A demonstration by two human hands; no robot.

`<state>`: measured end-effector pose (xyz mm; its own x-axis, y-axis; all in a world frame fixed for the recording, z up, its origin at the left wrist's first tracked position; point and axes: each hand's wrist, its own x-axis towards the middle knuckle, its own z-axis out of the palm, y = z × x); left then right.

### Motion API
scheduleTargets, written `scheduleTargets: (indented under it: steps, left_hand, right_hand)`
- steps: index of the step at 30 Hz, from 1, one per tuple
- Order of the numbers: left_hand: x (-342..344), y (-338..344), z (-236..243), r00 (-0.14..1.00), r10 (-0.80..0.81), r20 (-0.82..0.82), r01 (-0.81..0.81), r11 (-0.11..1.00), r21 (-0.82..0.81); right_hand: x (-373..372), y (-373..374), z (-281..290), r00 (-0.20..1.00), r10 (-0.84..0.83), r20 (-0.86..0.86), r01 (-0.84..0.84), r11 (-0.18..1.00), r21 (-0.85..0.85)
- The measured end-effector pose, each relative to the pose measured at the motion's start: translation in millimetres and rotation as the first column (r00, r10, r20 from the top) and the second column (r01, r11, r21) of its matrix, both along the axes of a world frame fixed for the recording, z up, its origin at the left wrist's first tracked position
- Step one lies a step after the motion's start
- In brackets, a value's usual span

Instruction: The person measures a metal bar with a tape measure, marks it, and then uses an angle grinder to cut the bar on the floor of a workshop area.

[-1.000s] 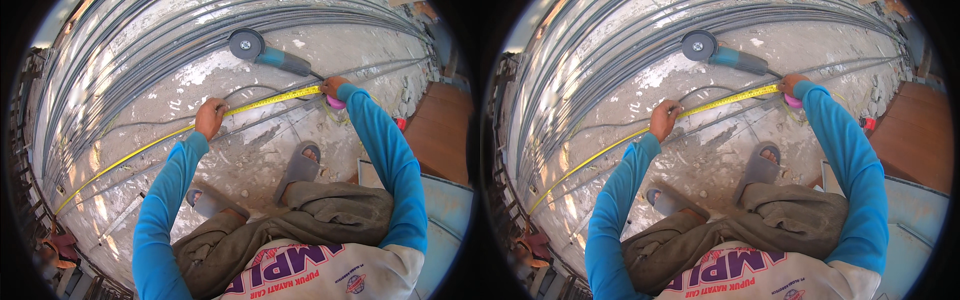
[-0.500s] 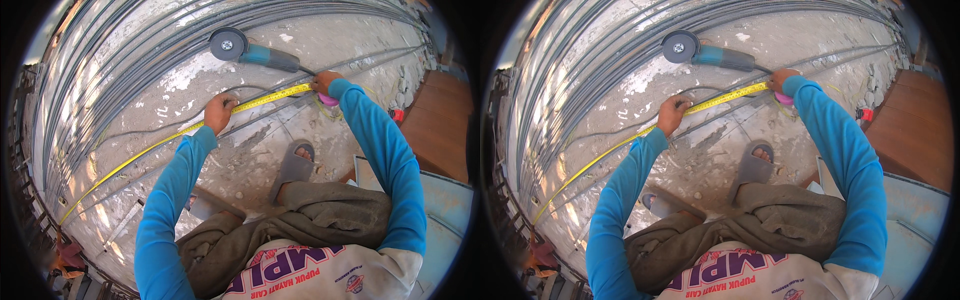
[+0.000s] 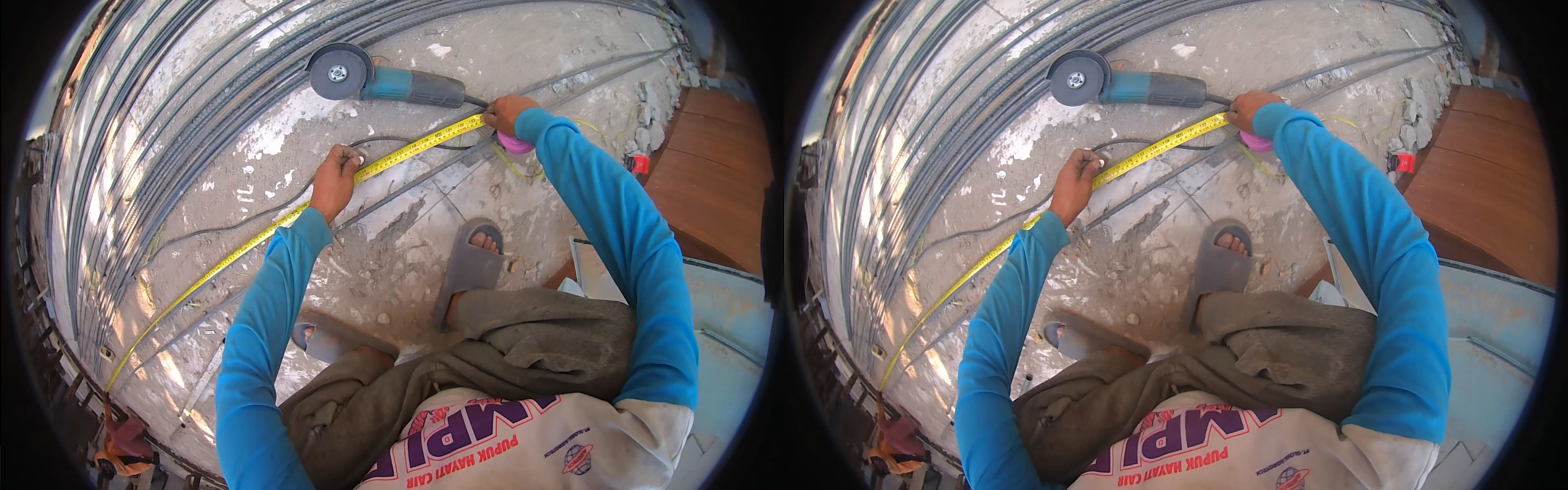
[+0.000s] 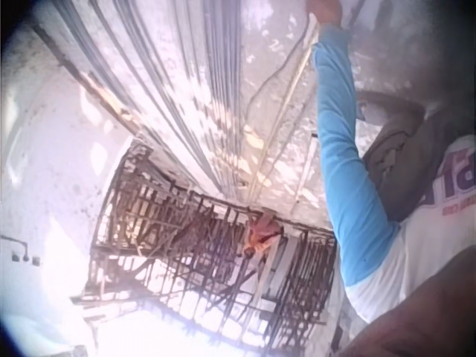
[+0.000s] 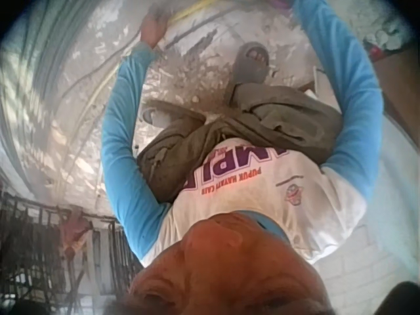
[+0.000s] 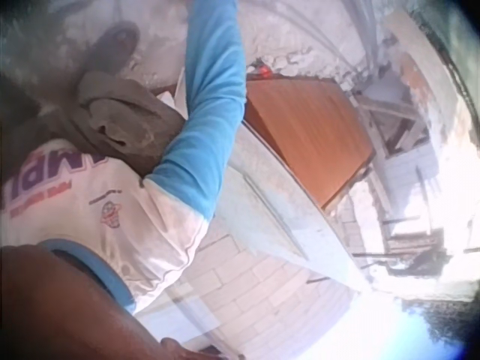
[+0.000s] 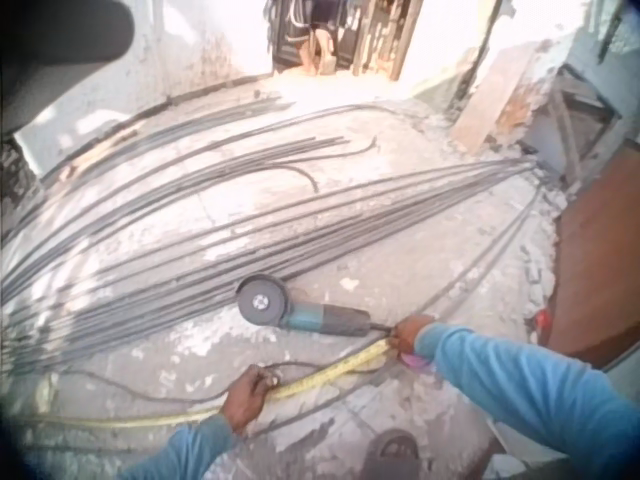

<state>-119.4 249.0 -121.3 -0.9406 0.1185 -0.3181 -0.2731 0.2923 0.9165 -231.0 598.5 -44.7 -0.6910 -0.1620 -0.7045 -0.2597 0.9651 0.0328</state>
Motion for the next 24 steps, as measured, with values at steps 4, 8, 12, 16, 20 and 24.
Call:
scheduleTargets:
  steps: [4,8,12,16,20,24]
  left_hand:
    - [-19,-2,10,0.999,-0.037,0.031,0.035,0.998,0.048]
    - [-27,-10,11,1.0,-0.006,0.003,0.005,0.998,0.063]
    - [-28,-19,8,0.999,-0.037,-0.024,0.036,0.999,-0.029]
    - [-26,-18,24,0.998,0.007,-0.056,-0.006,1.0,0.018]
    - [-22,-2,53,0.829,-0.21,-0.518,-0.002,0.926,-0.378]
    - [-7,26,44,0.972,-0.135,-0.193,0.1,0.978,-0.182]
  right_hand:
    - [3,1,-4,0.998,-0.065,0.01,0.065,0.998,-0.009]
    - [-10,4,-10,0.994,-0.005,-0.112,-0.003,0.998,-0.07]
    - [-45,5,-14,0.965,0.142,-0.222,-0.149,0.989,-0.013]
    - [-68,-13,-29,0.912,0.037,-0.409,-0.032,0.999,0.019]
    - [-70,-24,-11,0.949,0.051,-0.31,-0.026,0.996,0.083]
    - [-53,-15,-7,0.992,0.019,-0.124,-0.012,0.998,0.059]
